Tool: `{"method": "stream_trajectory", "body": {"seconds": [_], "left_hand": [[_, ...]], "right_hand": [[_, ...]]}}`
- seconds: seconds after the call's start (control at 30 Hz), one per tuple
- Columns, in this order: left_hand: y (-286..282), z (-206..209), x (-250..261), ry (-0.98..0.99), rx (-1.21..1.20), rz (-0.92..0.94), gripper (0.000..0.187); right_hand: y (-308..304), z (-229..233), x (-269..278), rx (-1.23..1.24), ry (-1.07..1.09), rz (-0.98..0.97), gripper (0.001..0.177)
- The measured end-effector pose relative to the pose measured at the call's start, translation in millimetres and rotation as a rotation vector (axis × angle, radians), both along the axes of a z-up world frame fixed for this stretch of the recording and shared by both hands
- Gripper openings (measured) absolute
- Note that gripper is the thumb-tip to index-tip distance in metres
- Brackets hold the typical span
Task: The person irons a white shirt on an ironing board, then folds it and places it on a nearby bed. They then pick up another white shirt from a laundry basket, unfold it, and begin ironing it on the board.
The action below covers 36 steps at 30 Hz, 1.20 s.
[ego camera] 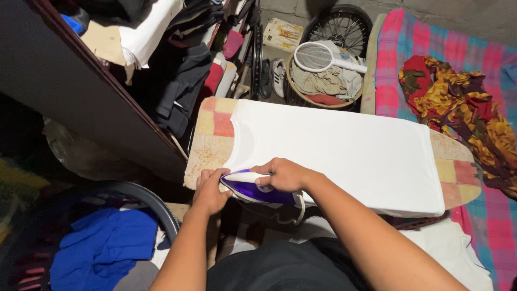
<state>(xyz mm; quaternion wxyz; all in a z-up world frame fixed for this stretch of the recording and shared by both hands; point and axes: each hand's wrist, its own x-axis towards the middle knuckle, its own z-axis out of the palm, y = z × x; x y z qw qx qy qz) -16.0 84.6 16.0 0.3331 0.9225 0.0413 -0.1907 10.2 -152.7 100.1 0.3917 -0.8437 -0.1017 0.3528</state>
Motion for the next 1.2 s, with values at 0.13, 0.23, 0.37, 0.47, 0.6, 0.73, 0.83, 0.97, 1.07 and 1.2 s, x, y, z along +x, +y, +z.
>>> {"method": "stream_trajectory", "body": {"seconds": [0.13,0.23,0.37,0.47,0.6,0.73,0.83,0.97,1.07,1.2], "left_hand": [[-1,2,0,0.017,0.01,0.001,0.062],[-3,2,0,0.036,0.026,0.004,0.063],[-5,5,-2,0.035,0.036,0.013,0.064],[-5,10,-3,0.057,0.054,0.001,0.069],[-7,20,-8,0.047,0.065,-0.021,0.074],[-10,28,-8,0.092,0.114,-0.022,0.074],[-10,30,-7,0.077,0.122,-0.032,0.072],[-10,30,-7,0.054,0.119,-0.034,0.071],[-10,33,-7,0.046,0.118,-0.037,0.071],[-11,37,-6,0.075,0.122,-0.036,0.076]], "right_hand": [[-1,-2,-1,0.005,-0.036,0.013,0.047],[-1,-3,-1,-0.008,-0.019,0.0,0.047],[0,-4,-1,0.0,-0.007,-0.008,0.047],[0,-2,-1,0.012,-0.012,-0.002,0.047],[1,0,-2,-0.025,0.013,-0.011,0.048],[0,1,-3,0.0,-0.003,-0.017,0.048],[1,1,-2,-0.02,0.018,-0.021,0.049],[0,-1,-2,-0.011,0.005,-0.015,0.049],[0,-2,-1,-0.011,0.004,-0.017,0.049],[0,-3,-2,-0.013,-0.006,-0.011,0.048]]}}
